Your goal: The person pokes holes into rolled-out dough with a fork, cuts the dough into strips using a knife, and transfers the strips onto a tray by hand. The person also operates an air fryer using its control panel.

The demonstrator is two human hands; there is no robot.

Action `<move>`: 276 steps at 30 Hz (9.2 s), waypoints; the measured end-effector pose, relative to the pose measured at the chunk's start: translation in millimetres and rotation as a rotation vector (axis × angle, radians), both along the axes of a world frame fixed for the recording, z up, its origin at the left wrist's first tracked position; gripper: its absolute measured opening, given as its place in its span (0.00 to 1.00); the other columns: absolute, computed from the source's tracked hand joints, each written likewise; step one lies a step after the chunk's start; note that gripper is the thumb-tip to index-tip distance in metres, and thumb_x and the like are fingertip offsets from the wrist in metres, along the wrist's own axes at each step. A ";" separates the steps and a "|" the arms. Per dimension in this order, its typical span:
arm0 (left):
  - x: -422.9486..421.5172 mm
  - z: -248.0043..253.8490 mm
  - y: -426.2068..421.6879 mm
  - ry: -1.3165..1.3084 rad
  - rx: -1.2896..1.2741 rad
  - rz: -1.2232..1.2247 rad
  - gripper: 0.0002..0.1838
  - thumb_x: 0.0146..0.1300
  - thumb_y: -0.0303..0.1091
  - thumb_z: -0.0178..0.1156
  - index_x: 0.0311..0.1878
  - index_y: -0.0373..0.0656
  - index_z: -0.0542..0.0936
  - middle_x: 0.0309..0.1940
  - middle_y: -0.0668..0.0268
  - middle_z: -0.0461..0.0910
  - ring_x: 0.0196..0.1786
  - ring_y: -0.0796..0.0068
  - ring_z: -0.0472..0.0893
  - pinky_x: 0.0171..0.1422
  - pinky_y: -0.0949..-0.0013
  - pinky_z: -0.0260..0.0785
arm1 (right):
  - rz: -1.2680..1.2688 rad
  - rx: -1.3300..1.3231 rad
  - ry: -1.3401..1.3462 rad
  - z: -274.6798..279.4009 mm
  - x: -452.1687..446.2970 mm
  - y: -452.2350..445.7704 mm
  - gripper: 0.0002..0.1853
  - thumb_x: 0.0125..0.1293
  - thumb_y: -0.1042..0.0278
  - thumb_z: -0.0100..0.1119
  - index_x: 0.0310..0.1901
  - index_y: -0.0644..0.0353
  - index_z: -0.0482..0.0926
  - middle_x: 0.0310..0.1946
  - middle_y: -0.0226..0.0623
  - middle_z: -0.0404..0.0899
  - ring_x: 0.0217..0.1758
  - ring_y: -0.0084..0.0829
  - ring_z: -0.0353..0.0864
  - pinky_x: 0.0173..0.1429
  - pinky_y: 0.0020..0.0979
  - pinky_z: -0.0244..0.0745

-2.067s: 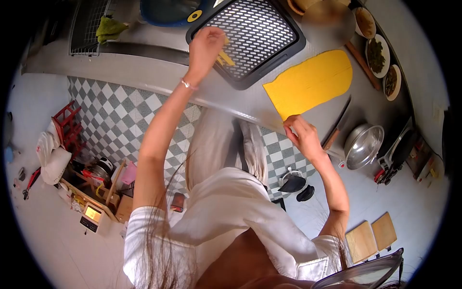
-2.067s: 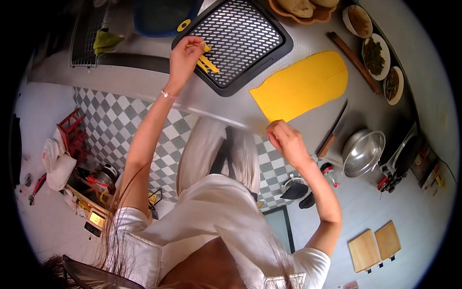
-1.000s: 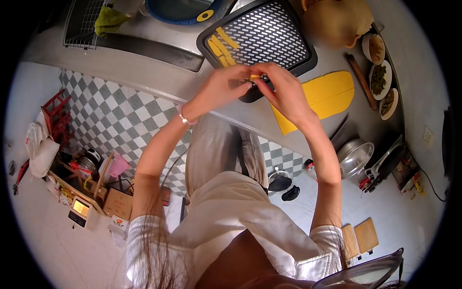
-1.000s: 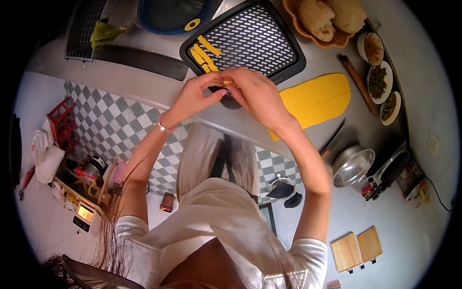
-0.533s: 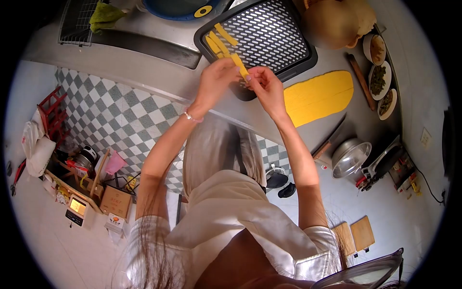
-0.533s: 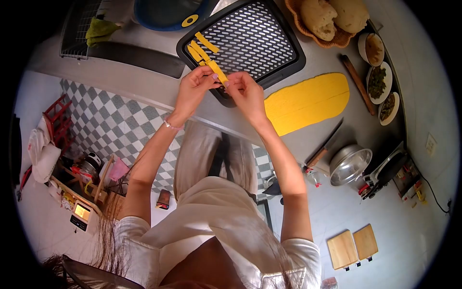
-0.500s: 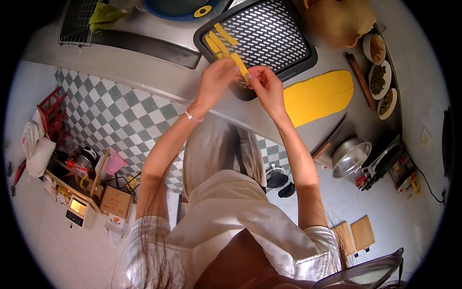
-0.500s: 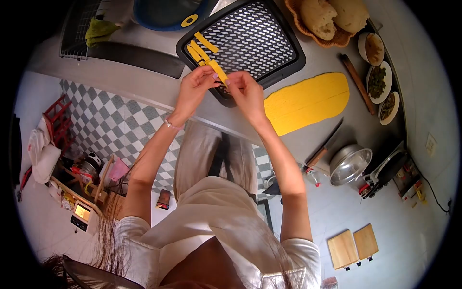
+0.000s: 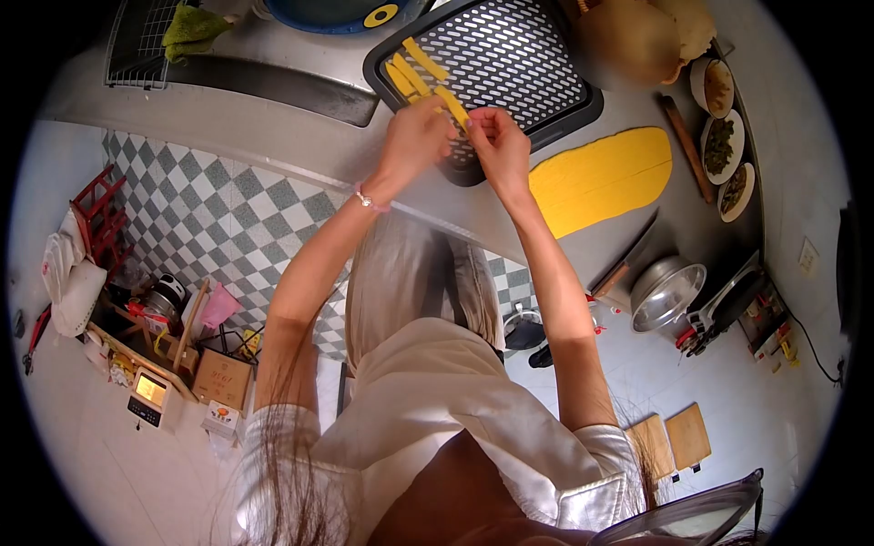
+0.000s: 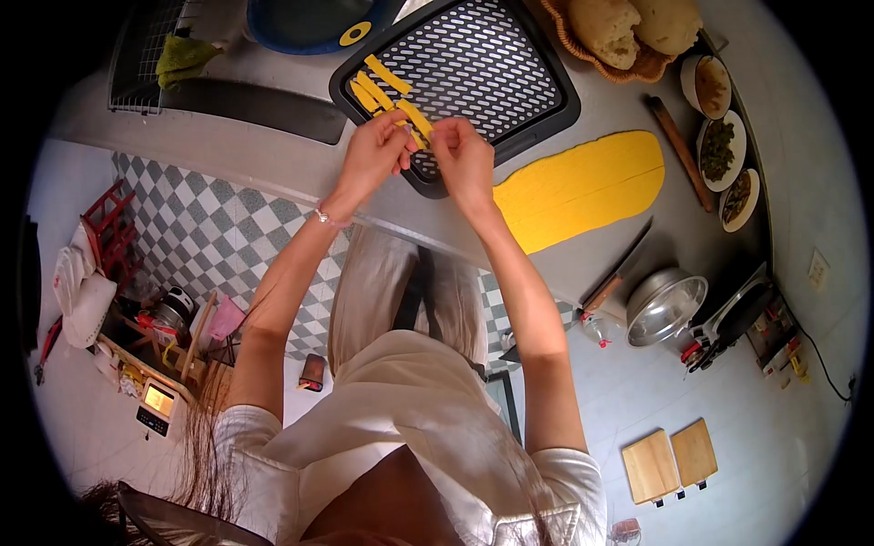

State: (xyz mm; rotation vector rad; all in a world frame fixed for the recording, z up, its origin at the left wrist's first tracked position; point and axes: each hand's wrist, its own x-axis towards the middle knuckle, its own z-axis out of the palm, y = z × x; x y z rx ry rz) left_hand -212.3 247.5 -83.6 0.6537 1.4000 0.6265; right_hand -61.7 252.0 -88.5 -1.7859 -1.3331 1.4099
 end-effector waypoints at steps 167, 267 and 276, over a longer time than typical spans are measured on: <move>-45.3 -13.0 53.2 0.763 1.069 -0.679 0.16 0.50 0.18 0.56 0.43 0.43 0.80 0.47 0.65 0.75 0.56 0.61 0.72 0.61 0.61 0.65 | -0.001 0.004 -0.225 17.0 4.6 -6.6 0.12 0.57 0.67 0.63 0.38 0.67 0.80 0.30 0.47 0.84 0.31 0.40 0.85 0.39 0.34 0.78; -41.9 6.5 71.4 0.584 1.110 -0.997 0.14 0.56 0.23 0.58 0.47 0.43 0.80 0.50 0.65 0.75 0.55 0.62 0.72 0.62 0.62 0.64 | -0.278 0.018 -0.324 60.2 91.3 -130.3 0.08 0.67 0.71 0.56 0.44 0.63 0.79 0.32 0.38 0.83 0.32 0.27 0.82 0.36 0.26 0.76; -90.9 25.1 -33.3 0.725 0.657 -0.039 0.09 0.62 0.20 0.51 0.42 0.37 0.79 0.40 0.60 0.77 0.43 0.65 0.77 0.47 0.69 0.69 | -0.262 0.144 -1.260 20.1 268.8 -222.7 0.28 0.63 0.63 0.62 0.60 0.67 0.65 0.59 0.56 0.66 0.60 0.51 0.67 0.62 0.45 0.64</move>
